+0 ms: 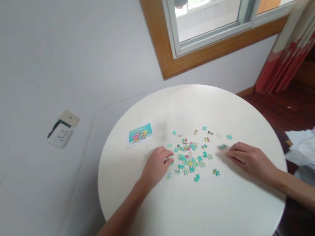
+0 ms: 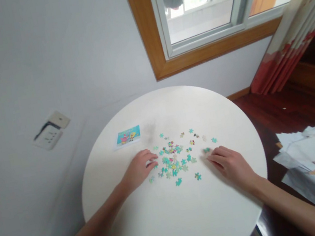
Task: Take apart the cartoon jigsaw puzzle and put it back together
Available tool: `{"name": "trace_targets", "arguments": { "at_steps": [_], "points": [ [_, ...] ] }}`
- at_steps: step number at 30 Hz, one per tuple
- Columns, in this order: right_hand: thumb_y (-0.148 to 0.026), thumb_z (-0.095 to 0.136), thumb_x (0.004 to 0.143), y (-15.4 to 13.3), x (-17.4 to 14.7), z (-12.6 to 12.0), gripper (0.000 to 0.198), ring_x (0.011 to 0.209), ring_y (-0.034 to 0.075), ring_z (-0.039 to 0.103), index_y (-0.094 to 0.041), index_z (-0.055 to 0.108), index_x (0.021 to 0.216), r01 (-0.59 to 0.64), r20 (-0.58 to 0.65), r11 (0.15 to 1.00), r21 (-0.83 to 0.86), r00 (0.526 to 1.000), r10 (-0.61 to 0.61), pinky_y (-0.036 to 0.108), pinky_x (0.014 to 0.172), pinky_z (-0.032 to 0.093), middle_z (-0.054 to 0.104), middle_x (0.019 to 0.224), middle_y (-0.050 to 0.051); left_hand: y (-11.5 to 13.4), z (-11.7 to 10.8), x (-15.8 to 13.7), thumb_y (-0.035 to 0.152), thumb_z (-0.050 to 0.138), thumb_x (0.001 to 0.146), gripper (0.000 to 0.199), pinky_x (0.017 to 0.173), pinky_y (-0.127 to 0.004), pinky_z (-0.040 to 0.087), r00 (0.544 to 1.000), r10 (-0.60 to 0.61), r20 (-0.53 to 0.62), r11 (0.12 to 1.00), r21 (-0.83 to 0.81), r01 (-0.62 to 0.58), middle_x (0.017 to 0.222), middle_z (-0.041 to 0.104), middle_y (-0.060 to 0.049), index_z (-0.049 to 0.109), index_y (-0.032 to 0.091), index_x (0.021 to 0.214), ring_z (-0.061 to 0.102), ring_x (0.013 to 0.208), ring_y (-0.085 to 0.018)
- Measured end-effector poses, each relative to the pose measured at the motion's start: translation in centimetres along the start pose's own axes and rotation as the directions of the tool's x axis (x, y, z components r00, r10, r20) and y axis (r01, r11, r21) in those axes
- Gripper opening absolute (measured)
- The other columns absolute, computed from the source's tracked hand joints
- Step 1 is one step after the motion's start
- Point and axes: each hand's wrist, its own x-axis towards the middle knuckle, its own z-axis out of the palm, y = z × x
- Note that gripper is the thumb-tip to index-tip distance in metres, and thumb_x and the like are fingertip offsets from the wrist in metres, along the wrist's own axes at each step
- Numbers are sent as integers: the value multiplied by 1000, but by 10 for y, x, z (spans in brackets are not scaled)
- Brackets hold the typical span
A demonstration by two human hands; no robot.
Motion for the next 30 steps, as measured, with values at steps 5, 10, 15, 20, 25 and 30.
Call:
{"name": "trace_targets", "arguments": {
  "at_steps": [5,10,15,20,25,30],
  "points": [
    [-18,43,99,5,-21,-8,28,85,21,62,-20,71,107,47,64,988,-149,997,-38,34,75,50,68,93,9,17,0,14,21,59,94,25,91,-33,45,956,257,143,944,176,-280,112,64,-4,66,28,117,56,102,-20],
    [-20,48,98,-3,-15,-8,22,86,21,61,-18,71,99,10,-4,993,-122,1000,-11,34,76,50,67,95,10,9,5,19,22,47,100,22,86,-29,45,908,384,170,874,250,-416,103,64,-4,68,24,108,57,96,-17],
    [-15,50,95,-33,39,14,22,91,19,59,-20,70,101,-17,34,1000,12,999,17,31,79,49,66,101,8,-2,12,22,20,44,100,23,84,-29,47,860,500,100,815,280,-507,94,63,-7,67,18,101,58,91,-17],
    [-15,53,93,-51,100,38,21,94,20,56,-23,72,96,180,250,984,-10,953,-171,30,79,45,64,102,7,-8,0,12,15,45,99,21,79,-29,50,870,493,-24,835,293,-465,87,63,-6,66,16,99,58,85,-16],
    [-16,51,95,-47,116,45,18,93,20,55,-18,68,89,281,332,960,-1,905,-264,31,79,45,63,103,10,-22,-14,-35,14,54,95,13,79,-28,51,886,444,-136,867,316,-386,90,65,-6,64,16,104,58,85,-16],
    [-6,56,86,-42,116,44,15,95,19,56,-18,64,84,234,334,960,153,902,-273,30,82,45,64,95,8,-30,-10,-67,13,56,94,12,80,-29,51,895,423,-143,864,361,-350,89,68,-4,66,17,100,60,83,-15]
  ]
}}
